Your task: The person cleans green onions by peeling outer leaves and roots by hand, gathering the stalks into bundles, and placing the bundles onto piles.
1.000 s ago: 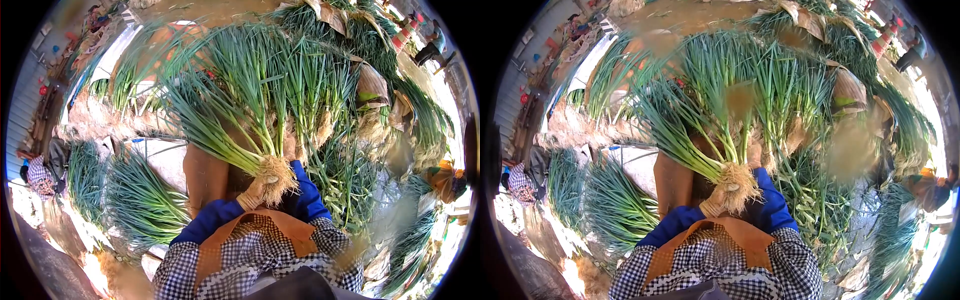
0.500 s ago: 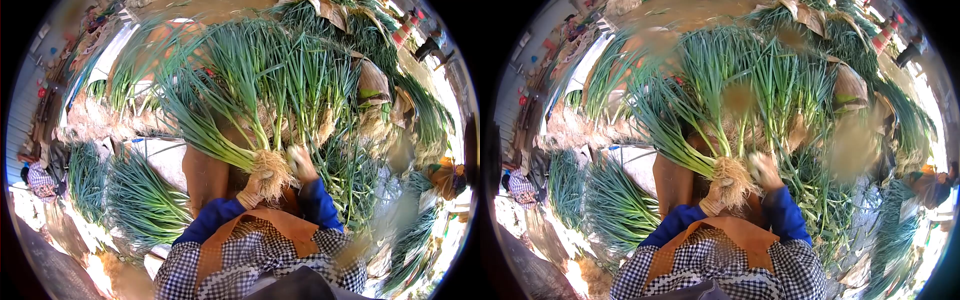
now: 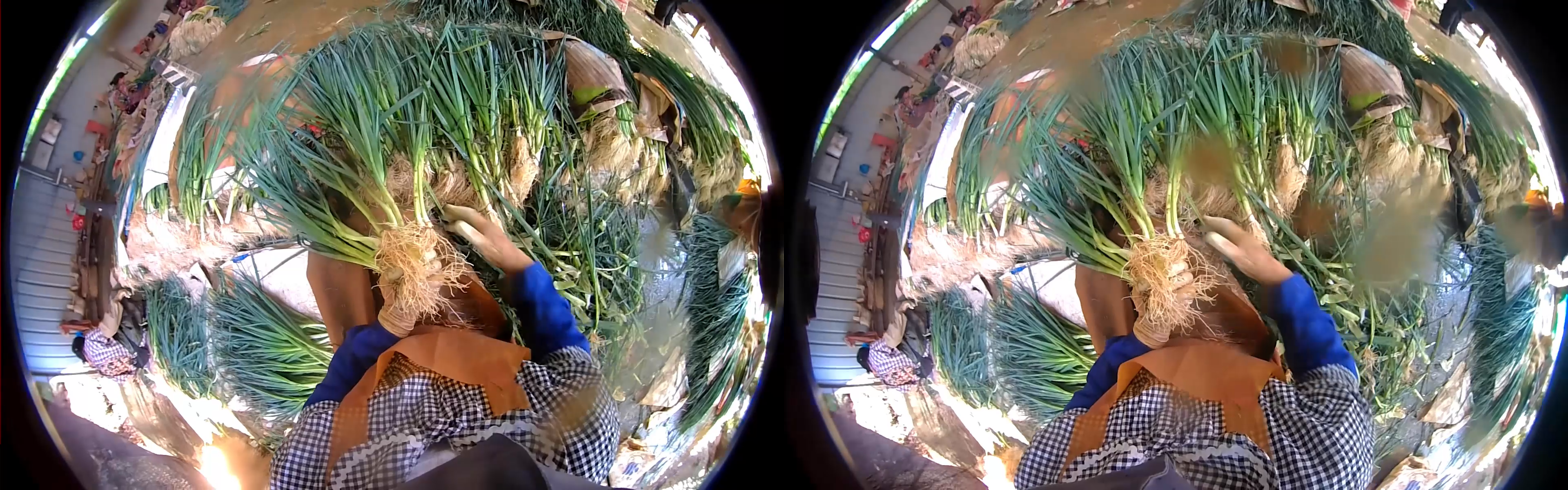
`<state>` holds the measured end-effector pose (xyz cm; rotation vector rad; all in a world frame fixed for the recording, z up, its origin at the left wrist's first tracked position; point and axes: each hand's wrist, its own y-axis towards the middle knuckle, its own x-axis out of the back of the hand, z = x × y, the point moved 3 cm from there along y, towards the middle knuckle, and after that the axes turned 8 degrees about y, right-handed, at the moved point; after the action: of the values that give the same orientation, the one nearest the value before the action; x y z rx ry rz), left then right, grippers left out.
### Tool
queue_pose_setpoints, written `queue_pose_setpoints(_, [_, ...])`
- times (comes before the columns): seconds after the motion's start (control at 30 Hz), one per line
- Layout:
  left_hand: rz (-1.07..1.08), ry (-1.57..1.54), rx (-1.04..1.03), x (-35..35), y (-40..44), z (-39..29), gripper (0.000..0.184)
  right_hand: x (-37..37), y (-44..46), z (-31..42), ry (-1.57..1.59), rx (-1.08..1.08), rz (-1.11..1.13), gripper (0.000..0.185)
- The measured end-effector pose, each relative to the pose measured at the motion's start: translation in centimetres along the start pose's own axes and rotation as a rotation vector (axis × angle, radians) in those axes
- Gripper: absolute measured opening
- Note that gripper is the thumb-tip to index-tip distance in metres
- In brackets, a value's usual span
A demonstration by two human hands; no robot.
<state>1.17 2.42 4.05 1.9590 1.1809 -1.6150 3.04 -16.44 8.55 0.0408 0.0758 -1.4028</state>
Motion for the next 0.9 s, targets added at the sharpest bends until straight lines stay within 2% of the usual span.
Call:
queue_pose_setpoints(0.07, [-0.011, 0.022, -0.002, -0.2, -0.3, -0.2, 0.037, -3.2, 2.0, -0.5, 0.338, -0.169, 0.053, 0.051])
queue_pose_setpoints(0.1, [-0.016, 0.036, -0.01, -0.2, -0.4, -0.3, 0.037, -4.3, 2.9, 0.6, 0.224, -0.083, 0.165, 0.052])
queue_pose_setpoints(0.13, [-0.02, 0.042, -0.012, -0.2, -0.5, -0.5, 0.037, -5.1, 2.2, 1.1, 0.39, -0.202, 0.183, 0.05])
queue_pose_setpoints(0.2, [-0.027, 0.045, -0.012, -0.1, -0.8, -0.6, 0.038, -5.2, 1.2, -0.6, 0.427, -0.134, 0.016, 0.043])
queue_pose_setpoints(0.23, [-0.033, 0.045, -0.009, 0.0, -0.9, -0.8, 0.038, -4.2, -0.1, -1.2, 0.234, -0.139, 0.01, 0.035])
queue_pose_setpoints(0.27, [-0.039, 0.042, -0.006, 0.1, -1.0, -0.9, 0.038, -4.4, -2.1, 2.7, 0.255, -0.19, 0.008, 0.031])
queue_pose_setpoints(0.37, [-0.045, 0.047, -0.004, 0.3, -0.9, -1.1, 0.039, -2.0, -7.0, 2.3, 0.116, 0.045, 0.401, 0.046])
queue_pose_setpoints(0.4, [-0.049, 0.047, -0.007, 0.4, -0.8, -1.0, 0.039, -0.9, -7.9, 2.7, -0.012, -0.121, 0.515, 0.043])
queue_pose_setpoints(0.47, [-0.043, 0.043, -0.004, 0.6, -0.5, -0.9, 0.039, 2.1, -8.8, -1.1, -0.617, -0.131, 0.221, 0.033])
queue_pose_setpoints(0.5, [-0.044, 0.04, 0.005, 0.6, -0.4, -0.8, 0.04, 1.9, -8.2, -1.8, -0.618, -0.135, 0.212, 0.033])
queue_pose_setpoints(0.53, [-0.038, 0.048, 0.005, 0.5, -0.3, -0.9, 0.04, 2.5, -6.5, -2.2, -0.598, -0.069, 0.055, 0.026])
queue_pose_setpoints(0.57, [-0.035, 0.051, 0.006, 0.4, -0.3, -0.9, 0.04, 3.0, -4.6, -1.8, -0.575, -0.002, -0.095, 0.029])
queue_pose_setpoints(0.63, [-0.053, 0.056, 0.006, 0.2, -0.5, -0.8, 0.04, 1.3, -0.5, -1.3, 0.158, -0.144, 0.071, 0.039])
queue_pose_setpoints(0.67, [-0.055, 0.059, 0.001, 0.1, -0.5, -0.8, 0.041, -0.1, 1.5, -1.9, 0.294, -0.163, 0.095, 0.047])
queue_pose_setpoints(0.7, [-0.057, 0.066, -0.002, 0.1, -0.5, -0.9, 0.041, -1.4, 3.4, -3.1, 0.332, -0.111, 0.143, 0.051])
queue_pose_setpoints(0.73, [-0.058, 0.066, -0.003, 0.1, -0.5, -0.8, 0.041, -2.5, 4.6, -3.5, 0.402, -0.165, 0.176, 0.053])
queue_pose_setpoints(0.8, [-0.055, 0.073, -0.002, 0.0, -0.6, -0.8, 0.041, -4.9, 5.8, -2.0, 0.4, -0.142, 0.155, 0.054])
queue_pose_setpoints(0.87, [-0.062, 0.07, 0.0, 0.1, -0.7, -0.8, 0.042, -5.6, 6.1, -4.0, 0.38, 0.038, 0.16, 0.046])
queue_pose_setpoints(0.9, [-0.066, 0.065, 0.001, 0.1, -0.7, -0.7, 0.042, -6.6, 4.8, -2.5, 0.683, 0.004, 0.094, 0.046])
